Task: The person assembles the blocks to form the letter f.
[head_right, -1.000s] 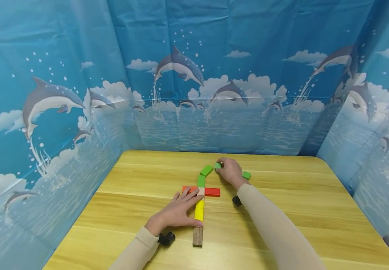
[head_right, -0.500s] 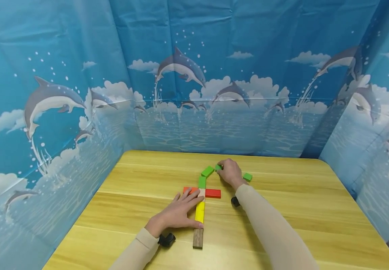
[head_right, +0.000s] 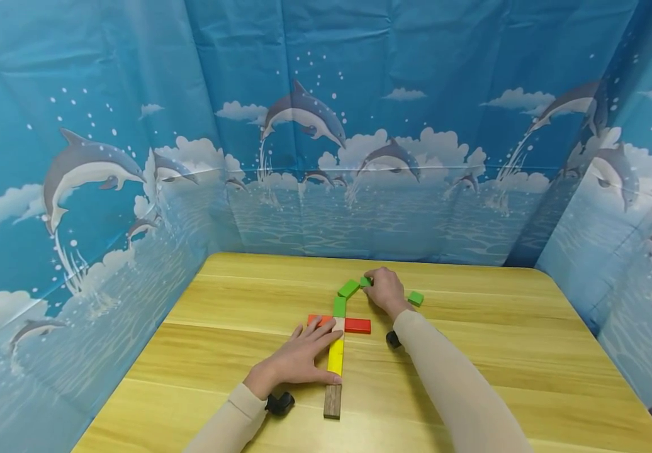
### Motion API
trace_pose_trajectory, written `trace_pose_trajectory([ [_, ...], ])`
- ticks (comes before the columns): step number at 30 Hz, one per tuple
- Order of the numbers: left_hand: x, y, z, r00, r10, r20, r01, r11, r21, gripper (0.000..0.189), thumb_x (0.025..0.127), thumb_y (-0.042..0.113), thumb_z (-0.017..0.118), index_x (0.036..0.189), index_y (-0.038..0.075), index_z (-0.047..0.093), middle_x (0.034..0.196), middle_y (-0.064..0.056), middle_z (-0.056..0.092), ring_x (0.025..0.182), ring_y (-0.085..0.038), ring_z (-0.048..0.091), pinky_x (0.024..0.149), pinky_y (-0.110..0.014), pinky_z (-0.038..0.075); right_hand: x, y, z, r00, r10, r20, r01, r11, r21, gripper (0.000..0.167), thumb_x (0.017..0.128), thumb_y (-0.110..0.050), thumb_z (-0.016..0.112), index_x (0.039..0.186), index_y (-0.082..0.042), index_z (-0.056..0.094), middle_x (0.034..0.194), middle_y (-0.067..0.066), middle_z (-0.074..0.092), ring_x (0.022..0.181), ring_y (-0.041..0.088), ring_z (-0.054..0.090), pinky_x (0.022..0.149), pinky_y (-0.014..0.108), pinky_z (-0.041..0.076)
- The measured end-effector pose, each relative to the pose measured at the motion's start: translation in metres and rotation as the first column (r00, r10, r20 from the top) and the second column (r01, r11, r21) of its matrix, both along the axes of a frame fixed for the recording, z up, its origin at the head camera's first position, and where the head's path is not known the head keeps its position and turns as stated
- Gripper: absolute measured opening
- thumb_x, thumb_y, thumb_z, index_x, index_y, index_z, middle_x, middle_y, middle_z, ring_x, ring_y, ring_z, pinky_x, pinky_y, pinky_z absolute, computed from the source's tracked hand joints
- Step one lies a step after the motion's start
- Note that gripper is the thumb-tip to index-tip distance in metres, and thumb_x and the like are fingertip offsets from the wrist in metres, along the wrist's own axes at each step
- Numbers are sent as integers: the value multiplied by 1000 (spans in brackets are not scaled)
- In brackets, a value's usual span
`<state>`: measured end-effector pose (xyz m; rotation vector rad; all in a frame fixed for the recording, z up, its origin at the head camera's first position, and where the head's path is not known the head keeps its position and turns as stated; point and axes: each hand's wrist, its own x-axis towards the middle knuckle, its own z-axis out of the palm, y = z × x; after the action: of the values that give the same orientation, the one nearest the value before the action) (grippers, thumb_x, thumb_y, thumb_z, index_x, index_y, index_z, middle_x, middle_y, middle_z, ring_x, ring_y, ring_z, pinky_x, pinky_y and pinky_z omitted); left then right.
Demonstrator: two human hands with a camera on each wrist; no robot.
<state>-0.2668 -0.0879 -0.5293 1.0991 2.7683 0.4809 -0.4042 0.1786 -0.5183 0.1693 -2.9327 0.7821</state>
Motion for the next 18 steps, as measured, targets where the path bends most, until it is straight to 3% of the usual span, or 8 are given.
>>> trace_pose_trajectory([
  [8,-1,1,0,1000,-5,1,5,1000,11,99,83,82,53,162,32,24,169,4,10,154,-28,0,118,-64,10,-1,4,6,1000,7,5,-7,1000,2,53,89,-17,79,139,-8,62,105,14,67,95,29,63,81,47,54],
  [18,-4,1,-3,1000,0,-4,0,1000,10,100,81,84,53,162,33,23,169,4,10,154,-28,1,118,-63,10,9,11,23,999,32,-21,-32,999,13,51,91,-19,77,139,-11,62,123,20,65,106,35,63,77,48,55],
])
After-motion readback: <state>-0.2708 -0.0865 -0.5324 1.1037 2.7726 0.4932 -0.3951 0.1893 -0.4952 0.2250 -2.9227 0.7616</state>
